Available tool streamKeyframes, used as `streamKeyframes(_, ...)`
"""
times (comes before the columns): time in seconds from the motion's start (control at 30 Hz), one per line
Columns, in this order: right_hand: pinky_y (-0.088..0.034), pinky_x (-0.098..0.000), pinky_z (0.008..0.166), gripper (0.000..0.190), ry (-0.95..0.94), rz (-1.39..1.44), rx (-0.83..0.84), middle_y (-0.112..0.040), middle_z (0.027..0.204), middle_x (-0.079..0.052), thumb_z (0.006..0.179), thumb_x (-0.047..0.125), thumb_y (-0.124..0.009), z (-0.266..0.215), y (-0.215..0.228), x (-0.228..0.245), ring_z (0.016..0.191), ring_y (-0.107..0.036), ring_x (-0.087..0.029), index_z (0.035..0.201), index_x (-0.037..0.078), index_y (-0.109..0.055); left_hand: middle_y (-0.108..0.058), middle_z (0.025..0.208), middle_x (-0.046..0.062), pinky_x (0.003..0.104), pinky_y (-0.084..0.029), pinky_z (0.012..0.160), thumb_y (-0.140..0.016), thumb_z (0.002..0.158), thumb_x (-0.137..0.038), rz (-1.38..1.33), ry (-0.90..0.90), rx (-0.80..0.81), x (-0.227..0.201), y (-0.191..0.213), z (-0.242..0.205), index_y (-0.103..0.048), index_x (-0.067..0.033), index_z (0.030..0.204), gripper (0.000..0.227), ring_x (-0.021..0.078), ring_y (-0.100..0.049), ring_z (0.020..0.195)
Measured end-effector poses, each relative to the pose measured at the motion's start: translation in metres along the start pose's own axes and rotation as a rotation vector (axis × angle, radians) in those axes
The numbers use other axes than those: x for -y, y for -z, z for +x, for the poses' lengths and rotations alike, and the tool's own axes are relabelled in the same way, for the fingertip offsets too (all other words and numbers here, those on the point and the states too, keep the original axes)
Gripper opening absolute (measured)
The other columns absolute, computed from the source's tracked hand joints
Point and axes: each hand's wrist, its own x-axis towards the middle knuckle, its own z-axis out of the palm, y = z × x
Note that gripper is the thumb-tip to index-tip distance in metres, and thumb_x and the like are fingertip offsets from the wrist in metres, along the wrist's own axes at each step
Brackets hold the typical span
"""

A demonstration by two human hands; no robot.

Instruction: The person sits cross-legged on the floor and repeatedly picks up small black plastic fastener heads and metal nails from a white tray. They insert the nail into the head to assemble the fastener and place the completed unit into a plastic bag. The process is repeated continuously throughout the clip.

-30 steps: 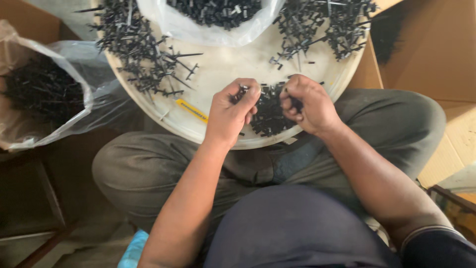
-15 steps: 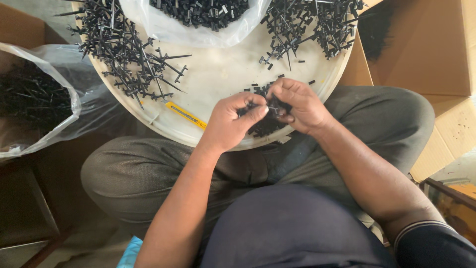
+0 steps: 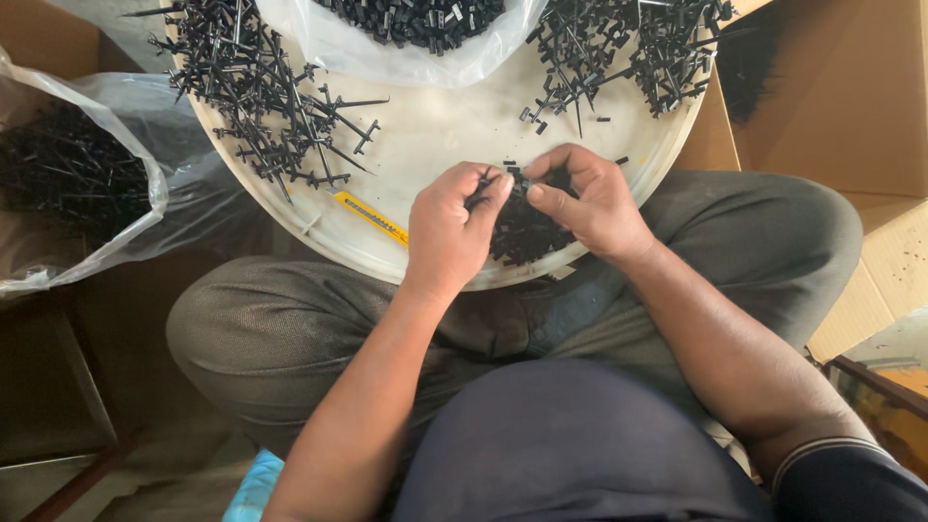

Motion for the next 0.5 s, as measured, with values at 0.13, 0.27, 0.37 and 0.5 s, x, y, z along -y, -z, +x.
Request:
streamKeyframes(0.13,-0.051,-0.0259,0.088,0.015,0.301,-0.23,0.02,-0.069,0.103,-0.004,0.101,0.008,-0.072,0.002,0.0,-0.001,0.097,-0.062,-0.009,0.111,-0.001,-0.065,-0.073,0.087,0.007,0.03,-0.054,0.069,-0.074,0.097,-0.018,0.067,-0.033,0.004,-0.008,0.001,-0.001,-0.07,-0.0053,0.095,0.014,0.0227,-0.071,0.076)
streamKeyframes(0.27,-0.054,-0.0263,0.082,0.012,0.281,-0.322,-0.067,-0.071,0.095,-0.002,0.102,0.011,-0.069,0.0,-0.001,-0.005,0.089,-0.064,-0.008,0.104,0.0,-0.064,-0.07,0.091,0.006,0.03,-0.055,0.071,-0.075,0.095,-0.019,0.052,-0.154,0.067,-0.013,0.0,-0.001,-0.069,-0.0059,0.101,0.015,0.0223,-0.071,0.079)
streamKeyframes(0.37,-0.051,-0.0268,0.072,0.015,0.208,-0.373,-0.118,-0.066,0.085,-0.003,0.105,0.014,-0.067,-0.001,-0.005,-0.009,0.081,-0.058,-0.009,0.1,0.0,-0.063,-0.069,0.091,0.004,0.033,-0.053,0.069,-0.077,0.095,-0.019,0.216,-0.239,0.04,-0.015,0.0,-0.003,-0.071,-0.0085,0.101,0.013,0.0247,-0.068,0.078)
streamKeyframes(0.5,-0.036,-0.0241,0.051,0.021,-0.194,0.316,-0.141,-0.055,0.077,-0.001,0.108,0.022,-0.062,0.004,-0.007,-0.014,0.062,-0.046,-0.009,0.097,0.004,-0.059,-0.069,0.092,0.003,0.036,-0.052,0.071,-0.075,0.092,-0.015,0.349,-0.42,0.013,-0.016,0.002,-0.005,-0.071,-0.0091,0.102,0.012,0.0268,-0.068,0.082)
